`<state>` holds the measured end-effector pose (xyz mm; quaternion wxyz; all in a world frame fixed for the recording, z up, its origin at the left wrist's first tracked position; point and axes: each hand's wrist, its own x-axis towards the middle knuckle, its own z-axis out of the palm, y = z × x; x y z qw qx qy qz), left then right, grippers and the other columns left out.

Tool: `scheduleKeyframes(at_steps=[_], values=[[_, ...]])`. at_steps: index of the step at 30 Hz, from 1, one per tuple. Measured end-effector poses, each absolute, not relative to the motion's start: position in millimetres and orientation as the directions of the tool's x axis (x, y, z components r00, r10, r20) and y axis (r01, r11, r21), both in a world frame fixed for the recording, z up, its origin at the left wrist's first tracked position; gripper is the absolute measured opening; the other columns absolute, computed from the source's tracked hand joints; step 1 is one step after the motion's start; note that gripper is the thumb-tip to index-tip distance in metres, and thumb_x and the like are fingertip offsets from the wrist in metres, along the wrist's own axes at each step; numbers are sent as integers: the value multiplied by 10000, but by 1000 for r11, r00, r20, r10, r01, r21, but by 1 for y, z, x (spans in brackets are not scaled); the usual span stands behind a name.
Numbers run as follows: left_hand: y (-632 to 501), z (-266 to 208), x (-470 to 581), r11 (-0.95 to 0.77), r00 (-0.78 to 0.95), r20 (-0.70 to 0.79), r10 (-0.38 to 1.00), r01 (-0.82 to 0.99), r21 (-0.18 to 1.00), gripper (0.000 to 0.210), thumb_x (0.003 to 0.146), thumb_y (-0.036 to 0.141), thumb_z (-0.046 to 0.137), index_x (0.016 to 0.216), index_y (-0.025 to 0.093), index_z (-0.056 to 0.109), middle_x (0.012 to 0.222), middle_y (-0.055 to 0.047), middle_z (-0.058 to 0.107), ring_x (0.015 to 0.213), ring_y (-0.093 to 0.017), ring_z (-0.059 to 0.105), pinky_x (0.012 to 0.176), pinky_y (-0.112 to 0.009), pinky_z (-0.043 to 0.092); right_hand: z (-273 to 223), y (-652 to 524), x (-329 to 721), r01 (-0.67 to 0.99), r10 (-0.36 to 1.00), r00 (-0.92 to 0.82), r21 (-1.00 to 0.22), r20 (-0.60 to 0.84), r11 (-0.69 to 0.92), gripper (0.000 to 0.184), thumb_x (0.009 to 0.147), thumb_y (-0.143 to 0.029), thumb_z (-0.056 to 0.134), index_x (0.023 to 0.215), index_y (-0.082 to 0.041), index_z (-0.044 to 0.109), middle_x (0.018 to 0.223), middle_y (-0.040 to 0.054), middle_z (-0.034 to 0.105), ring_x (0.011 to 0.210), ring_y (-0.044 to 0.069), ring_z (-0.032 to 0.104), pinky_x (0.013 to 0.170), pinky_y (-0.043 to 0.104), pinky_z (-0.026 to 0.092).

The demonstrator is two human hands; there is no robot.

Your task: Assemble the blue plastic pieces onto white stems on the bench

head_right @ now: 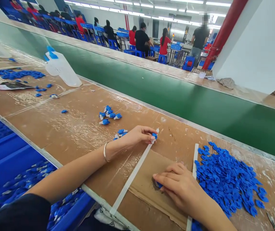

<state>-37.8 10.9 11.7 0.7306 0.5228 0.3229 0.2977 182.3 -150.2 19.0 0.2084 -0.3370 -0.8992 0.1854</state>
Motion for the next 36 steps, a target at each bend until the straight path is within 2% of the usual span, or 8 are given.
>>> scheduleKeyframes(at_steps=[4,7,12,19,24,28,32,36], values=[[2,15,-34,332,644,-163,747,-150,931,463,547,259,894,941,112,702,839,-61,694,736,-146,651,773,-302,518,18,-154,173,397,834,-473,-777,284,489,332,922,-289,646,1245,-358,608,1070,3,688,998,173,596,874,301,476],[-12,17,-28,346,696,-102,711,-220,912,455,570,273,893,943,112,686,846,-74,700,757,-164,664,774,-306,507,17,-153,169,111,971,-189,-979,148,171,252,832,-383,746,1081,-383,703,1061,-10,710,996,149,644,866,230,505],[-40,15,-21,357,781,14,624,-301,884,504,627,274,882,1051,153,639,907,-60,688,834,-175,667,837,-318,482,12,-146,165,-338,997,58,-940,-57,-35,290,708,-386,840,970,-311,739,1062,40,714,1012,182,659,883,240,513],[-56,12,-16,420,813,53,580,-354,836,511,638,245,886,1059,170,607,1017,-69,663,894,-162,647,855,-311,478,15,-146,158,-362,993,109,-932,-47,-5,263,692,-356,853,918,-276,747,1067,68,711,1017,209,658,882,271,527],[-58,10,-15,435,806,33,592,-354,828,487,622,221,892,1025,167,624,1012,-58,663,872,-138,632,841,-289,479,15,-145,154,-225,989,113,-967,97,120,223,742,-323,820,953,-308,752,1039,52,720,948,206,684,811,293,573],[-60,9,-14,424,786,30,617,-365,829,446,610,207,894,973,159,639,923,-31,669,813,-117,633,781,-245,488,14,-145,154,153,920,85,-917,384,369,170,838,-278,726,1000,-328,741,1048,35,711,969,206,666,815,338,581],[-62,9,-13,434,744,4,668,-394,810,413,587,176,894,889,140,616,864,-28,681,781,-110,640,738,-217,499,8,-149,153,658,739,-71,-525,670,539,285,913,-178,608,1159,-305,677,1136,50,684,1056,245,605,877,429,515],[-61,9,-13,385,684,-19,729,-387,838,399,593,176,874,862,136,581,830,-29,680,716,-127,641,686,-241,517,3,-153,145,784,670,-227,-275,706,556,455,951,-171,536,1398,-223,469,1320,114,572,1176,255,546,913,419,453]])
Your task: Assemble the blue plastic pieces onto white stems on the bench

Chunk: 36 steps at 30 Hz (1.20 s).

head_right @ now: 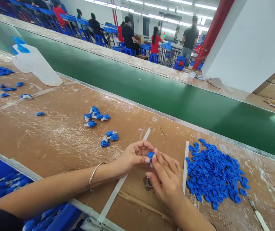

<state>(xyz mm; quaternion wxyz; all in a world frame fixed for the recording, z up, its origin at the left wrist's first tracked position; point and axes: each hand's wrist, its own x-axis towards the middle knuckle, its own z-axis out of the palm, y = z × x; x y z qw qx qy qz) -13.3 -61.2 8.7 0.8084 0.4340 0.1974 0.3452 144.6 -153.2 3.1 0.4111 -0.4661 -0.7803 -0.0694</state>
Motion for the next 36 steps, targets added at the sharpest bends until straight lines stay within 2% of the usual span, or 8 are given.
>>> scheduleKeyframes(at_steps=[4,7,10,13,17,23,27,36], values=[[-52,11,-15,242,693,44,720,-310,920,379,659,219,810,928,156,551,865,-30,653,737,-152,633,705,-287,525,13,-143,154,739,736,-276,-353,618,574,407,987,-236,462,1393,-220,467,1364,94,537,1257,232,479,967,407,449],[-31,21,-25,-259,620,234,749,-51,964,295,783,207,667,1054,176,555,979,-64,629,897,-190,615,831,-335,505,21,-123,192,808,806,-237,-350,542,473,307,988,-285,465,1258,-226,598,1304,63,591,1197,241,518,1000,444,438],[2,34,-47,-652,529,391,753,526,545,263,878,119,445,1100,161,581,1097,-125,590,1017,-244,570,912,-393,458,17,-104,243,963,877,-169,-114,449,244,310,956,-262,425,1091,-173,689,1158,95,660,1035,285,581,923,491,476],[34,42,-75,-481,436,270,858,867,130,332,845,27,364,1049,120,608,1105,-163,585,1007,-283,574,838,-387,477,3,-92,279,971,914,-189,-68,359,227,316,863,-166,414,942,-139,719,1006,117,700,907,277,640,823,440,534],[56,42,-107,-243,249,124,961,968,-59,329,774,-12,407,987,60,649,1058,-219,609,1019,-340,571,807,-395,474,-14,-86,293,970,918,-195,-73,346,234,319,828,-170,388,845,-157,706,919,128,701,807,259,675,730,386,565],[59,44,-117,-199,204,100,974,978,-54,288,825,93,460,1028,63,663,1140,-247,581,1153,-380,478,922,-443,394,-13,-87,285,962,931,-152,-168,333,217,312,832,-270,396,860,-177,693,939,113,707,823,283,688,697,413,578],[57,52,-118,-355,365,-121,923,930,99,191,824,299,599,904,147,682,948,-108,683,911,-254,612,746,-290,439,-16,-89,274,920,945,-93,-337,312,202,339,857,-371,415,877,-193,702,922,72,722,793,250,696,700,390,592],[49,56,-122,-455,525,-304,795,847,274,133,726,233,685,828,161,640,866,-45,697,743,-179,613,588,-225,384,-37,-89,281,904,822,-392,6,414,428,387,931,-224,361,942,-164,744,1036,125,710,875,272,690,770,435,596]])
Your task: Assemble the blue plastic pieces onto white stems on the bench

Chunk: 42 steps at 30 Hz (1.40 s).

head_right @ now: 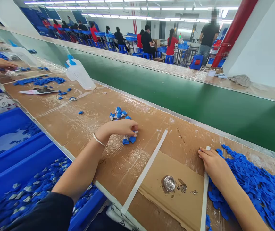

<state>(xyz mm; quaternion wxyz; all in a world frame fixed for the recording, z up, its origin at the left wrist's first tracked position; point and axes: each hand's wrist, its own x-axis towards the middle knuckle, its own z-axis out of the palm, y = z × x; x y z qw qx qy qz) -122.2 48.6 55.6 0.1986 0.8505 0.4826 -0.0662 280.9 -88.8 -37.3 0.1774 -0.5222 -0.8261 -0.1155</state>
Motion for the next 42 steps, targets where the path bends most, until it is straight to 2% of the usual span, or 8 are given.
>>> scheduleKeyframes(at_steps=[11,18,21,26,29,32,35,42], values=[[33,42,-83,-706,805,-119,581,572,417,299,727,11,461,885,167,660,1032,-67,593,990,-197,567,866,-262,418,-26,-90,285,866,805,-494,102,329,490,447,859,-46,307,1029,-102,717,1095,149,688,973,282,668,836,445,571],[24,39,-74,-612,639,64,766,696,376,159,832,193,519,985,149,512,1086,-100,557,1018,-242,527,876,-336,420,27,-131,212,672,747,-590,-326,307,665,380,1001,-219,442,1380,-227,476,1079,63,683,935,182,631,774,300,538],[17,35,-71,-557,587,-19,809,778,291,267,849,355,592,980,143,497,1046,-117,574,971,-284,552,815,-369,437,33,-148,186,590,670,-678,-321,302,741,369,1007,-198,444,1372,-238,474,1138,63,670,949,173,616,801,304,501],[8,31,-64,-574,607,-59,792,775,264,149,825,142,539,971,154,517,1033,-97,588,894,-255,597,759,-343,450,22,-155,173,589,644,-662,-264,383,763,333,1007,-145,419,1319,-199,524,1133,83,678,988,206,602,818,363,464],[5,30,-58,-579,629,10,777,709,403,178,783,60,501,917,167,551,1013,-72,600,936,-241,592,814,-342,447,21,-157,169,512,746,-567,-560,349,651,306,982,-222,526,1282,-255,580,1087,59,690,1000,193,607,852,338,497],[-2,30,-46,-416,649,-34,760,525,743,175,735,60,561,871,169,545,859,-34,620,872,-225,619,797,-338,461,25,-160,166,269,910,-350,-907,221,324,281,892,-340,683,1173,-331,665,1054,30,710,988,180,645,859,298,541],[-20,28,-31,17,750,-72,658,81,997,231,727,120,657,890,170,502,777,-3,626,791,-190,657,776,-321,486,27,-160,166,-53,990,-129,-997,57,51,297,796,-378,779,1082,-331,711,1056,49,716,993,207,670,854,308,559],[-65,18,-15,383,781,92,618,-402,832,407,706,202,824,918,170,478,878,-31,658,850,-177,687,819,-310,499,27,-152,163,-329,998,60,-944,6,26,277,742,-339,826,998,-296,728,1077,64,710,1012,192,665,866,262,540]])
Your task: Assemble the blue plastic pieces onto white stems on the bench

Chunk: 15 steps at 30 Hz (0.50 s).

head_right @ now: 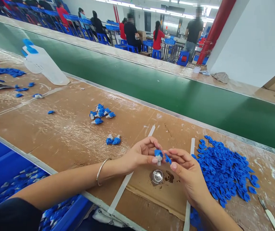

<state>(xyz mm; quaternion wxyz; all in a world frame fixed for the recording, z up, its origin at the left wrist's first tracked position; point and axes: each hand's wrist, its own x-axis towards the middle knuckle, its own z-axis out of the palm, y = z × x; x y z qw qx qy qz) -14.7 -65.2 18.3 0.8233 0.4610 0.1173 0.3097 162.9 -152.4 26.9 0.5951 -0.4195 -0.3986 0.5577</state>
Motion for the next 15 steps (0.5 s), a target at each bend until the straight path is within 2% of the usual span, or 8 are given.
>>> scheduleKeyframes(at_steps=[5,9,15], values=[[-71,13,-15,382,748,107,655,-450,807,449,675,149,845,928,168,474,951,-43,665,876,-163,677,805,-284,504,26,-149,159,-241,993,78,-965,87,103,208,786,-312,797,981,-323,727,1099,25,705,964,141,666,819,201,539],[-73,13,-14,395,743,122,658,-478,784,440,670,92,832,914,165,474,932,-21,661,841,-116,659,757,-234,510,22,-148,157,-150,985,84,-975,154,165,193,811,-284,772,993,-331,730,1113,10,700,932,125,664,772,182,546],[-74,15,-14,418,744,94,661,-470,777,426,649,79,839,876,149,485,895,-10,663,778,-88,649,716,-202,517,20,-146,154,-11,957,28,-957,288,289,185,853,-219,716,998,-332,733,1120,9,695,1017,173,657,864,288,554]])
